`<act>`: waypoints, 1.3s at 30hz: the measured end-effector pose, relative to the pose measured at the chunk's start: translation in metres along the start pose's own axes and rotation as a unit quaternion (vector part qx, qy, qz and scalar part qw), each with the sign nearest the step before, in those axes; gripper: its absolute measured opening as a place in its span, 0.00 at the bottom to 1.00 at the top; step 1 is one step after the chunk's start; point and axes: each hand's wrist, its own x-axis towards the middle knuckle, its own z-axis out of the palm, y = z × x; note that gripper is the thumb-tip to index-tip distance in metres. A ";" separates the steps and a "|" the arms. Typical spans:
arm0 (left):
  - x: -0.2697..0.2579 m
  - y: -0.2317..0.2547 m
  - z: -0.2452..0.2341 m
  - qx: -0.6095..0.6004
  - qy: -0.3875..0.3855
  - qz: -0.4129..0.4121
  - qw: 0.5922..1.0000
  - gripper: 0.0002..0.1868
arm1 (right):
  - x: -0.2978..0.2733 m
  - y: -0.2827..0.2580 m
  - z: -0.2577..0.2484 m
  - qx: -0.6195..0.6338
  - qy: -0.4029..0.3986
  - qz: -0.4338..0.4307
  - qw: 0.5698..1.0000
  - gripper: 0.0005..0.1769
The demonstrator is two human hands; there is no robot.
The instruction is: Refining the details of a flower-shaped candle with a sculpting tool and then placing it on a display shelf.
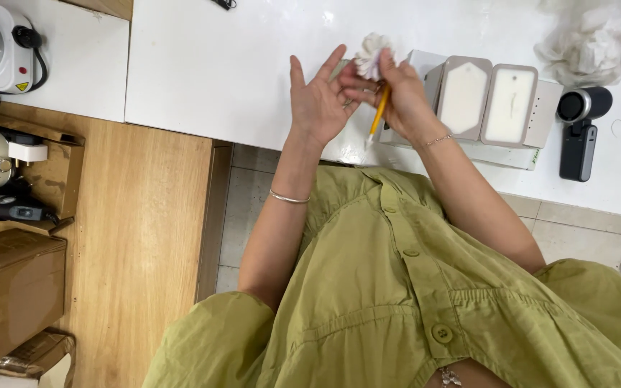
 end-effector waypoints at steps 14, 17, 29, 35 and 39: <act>-0.020 -0.001 0.003 0.025 0.112 -0.001 0.993 0.55 | -0.001 0.007 0.016 0.000 -0.007 -0.083 0.997 0.29; -0.022 0.004 0.010 0.040 0.081 0.044 0.995 0.58 | 0.021 0.010 -0.002 -0.065 0.151 -0.145 0.976 0.23; 0.001 0.012 -0.022 0.822 0.039 0.159 0.546 0.62 | 0.016 -0.022 -0.027 -0.123 0.214 -0.135 0.960 0.23; -0.002 0.050 -0.009 0.735 0.145 0.154 0.645 0.53 | 0.011 -0.035 -0.013 -0.122 0.255 -0.098 0.954 0.26; 0.034 0.129 -0.021 0.699 0.225 0.229 0.639 0.50 | 0.017 -0.030 -0.016 -0.102 0.253 -0.081 0.959 0.26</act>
